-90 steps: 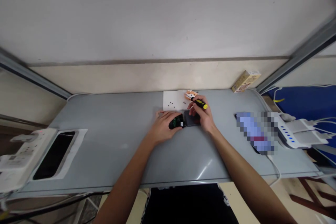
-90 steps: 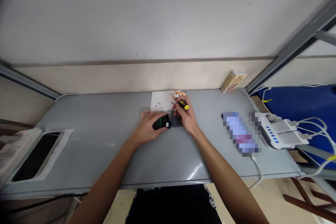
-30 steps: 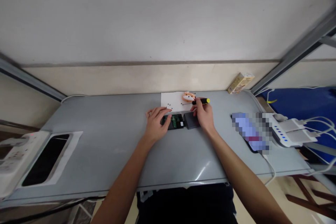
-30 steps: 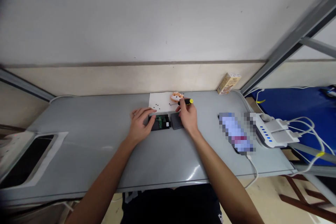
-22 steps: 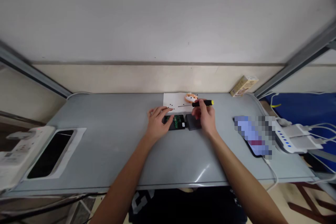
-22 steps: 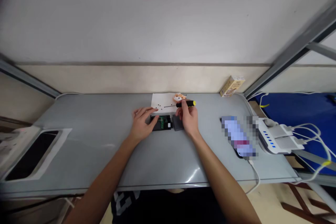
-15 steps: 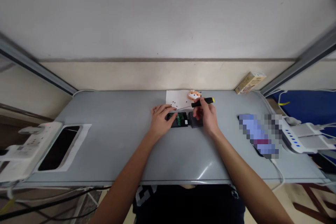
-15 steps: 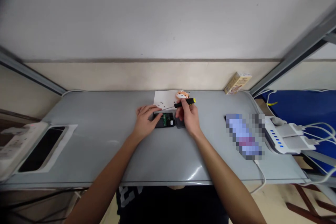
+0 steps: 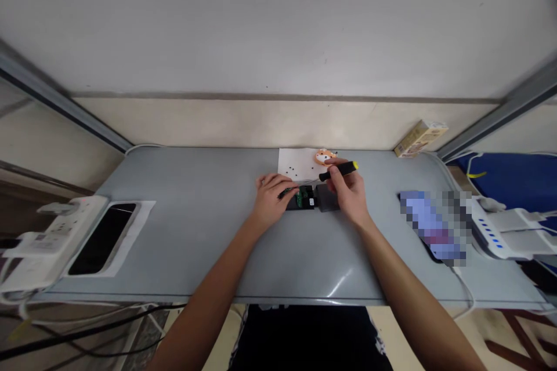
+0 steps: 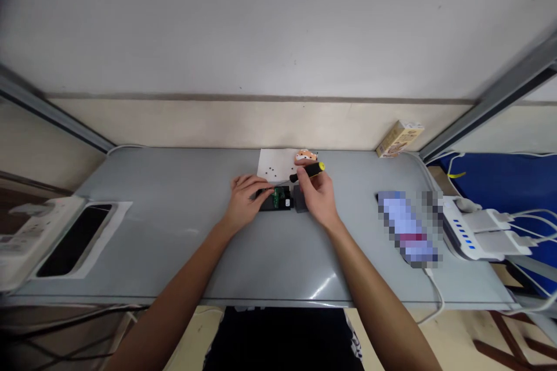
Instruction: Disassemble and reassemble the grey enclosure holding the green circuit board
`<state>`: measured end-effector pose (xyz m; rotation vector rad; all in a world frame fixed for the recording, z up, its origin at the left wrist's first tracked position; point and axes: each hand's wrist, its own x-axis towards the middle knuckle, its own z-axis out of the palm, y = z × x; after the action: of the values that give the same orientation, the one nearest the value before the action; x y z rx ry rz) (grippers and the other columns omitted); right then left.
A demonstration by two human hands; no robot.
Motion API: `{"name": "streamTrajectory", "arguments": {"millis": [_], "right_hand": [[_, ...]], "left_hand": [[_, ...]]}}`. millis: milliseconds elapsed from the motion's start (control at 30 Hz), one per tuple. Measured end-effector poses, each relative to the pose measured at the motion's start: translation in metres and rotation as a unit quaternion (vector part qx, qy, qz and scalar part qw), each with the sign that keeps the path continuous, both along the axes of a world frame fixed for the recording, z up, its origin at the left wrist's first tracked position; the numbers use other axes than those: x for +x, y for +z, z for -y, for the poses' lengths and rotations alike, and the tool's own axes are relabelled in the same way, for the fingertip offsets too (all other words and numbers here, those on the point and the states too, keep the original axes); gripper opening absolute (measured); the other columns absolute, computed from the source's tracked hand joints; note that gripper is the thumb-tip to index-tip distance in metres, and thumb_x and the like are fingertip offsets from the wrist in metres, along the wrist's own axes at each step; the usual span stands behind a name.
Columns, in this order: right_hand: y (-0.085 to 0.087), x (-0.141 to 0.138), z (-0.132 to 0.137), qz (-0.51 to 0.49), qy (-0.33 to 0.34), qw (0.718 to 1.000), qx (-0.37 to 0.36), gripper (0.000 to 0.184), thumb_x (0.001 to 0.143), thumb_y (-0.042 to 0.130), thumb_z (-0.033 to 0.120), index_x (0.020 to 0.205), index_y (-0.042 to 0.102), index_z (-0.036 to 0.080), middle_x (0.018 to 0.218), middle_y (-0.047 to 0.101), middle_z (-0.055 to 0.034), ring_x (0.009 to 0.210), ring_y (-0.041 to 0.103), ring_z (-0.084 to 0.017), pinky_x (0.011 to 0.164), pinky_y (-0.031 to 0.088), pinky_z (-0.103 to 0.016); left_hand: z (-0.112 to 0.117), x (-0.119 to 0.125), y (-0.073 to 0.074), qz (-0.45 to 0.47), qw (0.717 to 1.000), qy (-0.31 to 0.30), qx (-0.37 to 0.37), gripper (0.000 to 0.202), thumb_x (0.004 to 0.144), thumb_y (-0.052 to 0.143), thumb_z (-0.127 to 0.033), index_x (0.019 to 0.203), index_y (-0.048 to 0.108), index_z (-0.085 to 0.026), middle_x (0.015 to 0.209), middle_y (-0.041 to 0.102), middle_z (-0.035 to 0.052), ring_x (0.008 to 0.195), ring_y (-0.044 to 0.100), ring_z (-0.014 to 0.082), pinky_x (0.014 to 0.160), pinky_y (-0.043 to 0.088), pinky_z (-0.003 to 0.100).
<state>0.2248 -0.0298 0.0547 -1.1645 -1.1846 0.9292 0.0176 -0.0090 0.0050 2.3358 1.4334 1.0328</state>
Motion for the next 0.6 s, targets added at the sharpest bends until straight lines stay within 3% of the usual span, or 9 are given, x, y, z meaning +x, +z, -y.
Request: {"name": "streamTrajectory", "arguments": {"millis": [133,267,333,600], "right_hand": [[-0.003,0.0023,-0.0016,0.046,-0.06,0.994,0.074,0.031,0.091,0.065,0.05,0.106,0.058,0.024,0.099,0.062,-0.0034,0.07,0.053,-0.013,0.059,0.044,-0.027],[-0.0042,0.0063,0.0001,0.125,-0.074,0.987,0.075,0.028,0.09,0.067,0.049,0.099,0.059,0.024,0.093,0.063,-0.0026,0.074,0.055,-0.015,0.063,0.046,-0.028],[-0.0038,0.0076,0.0012,0.153,-0.075,0.983,0.065,0.029,0.09,0.066,0.051,0.098,0.059,0.024,0.089,0.063,-0.0022,0.073,0.055,-0.016,0.063,0.045,-0.028],[-0.0075,0.0068,0.0007,0.208,-0.066,0.975,0.04,0.032,0.089,0.065,0.056,0.095,0.06,0.025,0.072,0.059,0.0014,0.061,0.049,-0.014,0.06,0.042,-0.028]], "left_hand": [[0.0033,0.0033,0.0036,-0.013,0.999,-0.022,-0.033,0.019,0.096,0.068,-0.04,0.112,0.075,-0.031,0.113,0.076,0.0016,0.115,0.06,0.0241,0.107,0.034,0.047],[0.0048,0.0008,0.0073,-0.057,0.995,-0.052,-0.067,0.068,0.083,0.08,-0.052,0.144,0.056,-0.032,0.141,0.064,0.0062,0.135,0.05,0.0308,0.115,0.029,0.05],[0.0047,-0.0012,0.0071,-0.077,0.99,-0.082,-0.083,0.078,0.081,0.081,-0.055,0.148,0.05,-0.03,0.146,0.06,0.0078,0.139,0.047,0.0325,0.116,0.029,0.051],[0.0055,-0.0012,0.0046,-0.084,0.983,-0.131,-0.093,0.058,0.09,0.074,-0.043,0.142,0.055,-0.03,0.14,0.064,0.0064,0.133,0.055,0.0291,0.115,0.032,0.05]]}}
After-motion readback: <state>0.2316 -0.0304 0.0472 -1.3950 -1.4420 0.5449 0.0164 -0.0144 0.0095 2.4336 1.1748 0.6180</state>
